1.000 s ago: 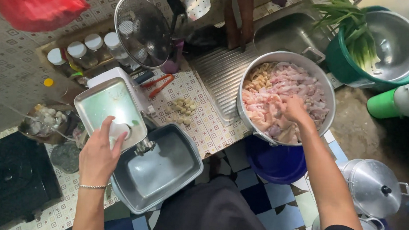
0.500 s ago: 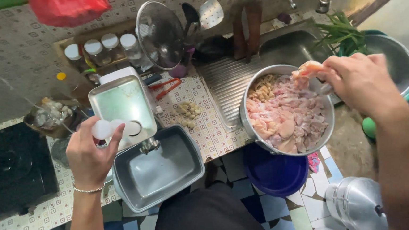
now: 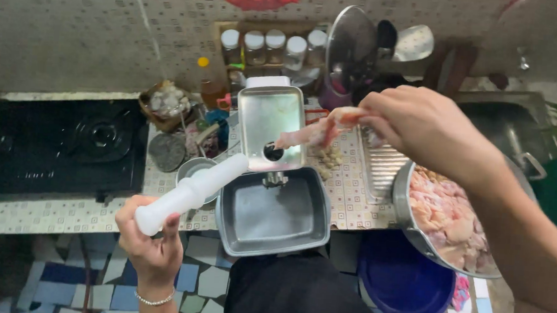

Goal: The person is feeding pieces of raw meat into an electric meat grinder and using a plunger to push them through.

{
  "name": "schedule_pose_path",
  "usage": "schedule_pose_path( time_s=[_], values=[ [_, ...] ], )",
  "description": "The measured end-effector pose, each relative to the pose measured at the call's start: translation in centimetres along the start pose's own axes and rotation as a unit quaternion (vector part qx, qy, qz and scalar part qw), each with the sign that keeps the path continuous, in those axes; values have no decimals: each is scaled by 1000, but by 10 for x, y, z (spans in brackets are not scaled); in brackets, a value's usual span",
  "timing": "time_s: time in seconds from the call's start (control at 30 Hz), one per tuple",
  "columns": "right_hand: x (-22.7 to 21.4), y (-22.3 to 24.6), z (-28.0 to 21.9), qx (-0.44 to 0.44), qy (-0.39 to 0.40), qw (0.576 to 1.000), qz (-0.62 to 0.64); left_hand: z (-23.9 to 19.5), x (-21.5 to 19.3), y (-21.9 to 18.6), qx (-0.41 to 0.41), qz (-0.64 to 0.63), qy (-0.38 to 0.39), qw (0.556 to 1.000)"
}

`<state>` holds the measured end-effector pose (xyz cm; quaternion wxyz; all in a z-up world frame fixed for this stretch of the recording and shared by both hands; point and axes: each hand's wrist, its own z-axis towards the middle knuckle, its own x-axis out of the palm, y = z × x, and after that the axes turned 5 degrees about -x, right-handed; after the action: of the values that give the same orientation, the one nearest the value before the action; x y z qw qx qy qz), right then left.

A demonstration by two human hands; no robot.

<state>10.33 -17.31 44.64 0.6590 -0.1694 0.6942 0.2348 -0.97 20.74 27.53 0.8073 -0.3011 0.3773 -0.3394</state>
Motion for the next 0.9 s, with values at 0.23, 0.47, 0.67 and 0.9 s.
schedule_pose_path(
  time_s=[0.23,0.47,0.67,0.9],
  values=[
    [103,-6,72,-108,26,983,-145,-25,-35,14,-17,51,-55,997],
    [133,21,112,-185,11,975,-125,-16,-34,2,14,38,-30,999],
    [150,27,118,-190,71,959,-197,-6,-25,-9,-7,-91,16,996],
    [154,41,109,-269,4,957,-107,8,-10,-18,-19,-174,24,984]
  ],
)
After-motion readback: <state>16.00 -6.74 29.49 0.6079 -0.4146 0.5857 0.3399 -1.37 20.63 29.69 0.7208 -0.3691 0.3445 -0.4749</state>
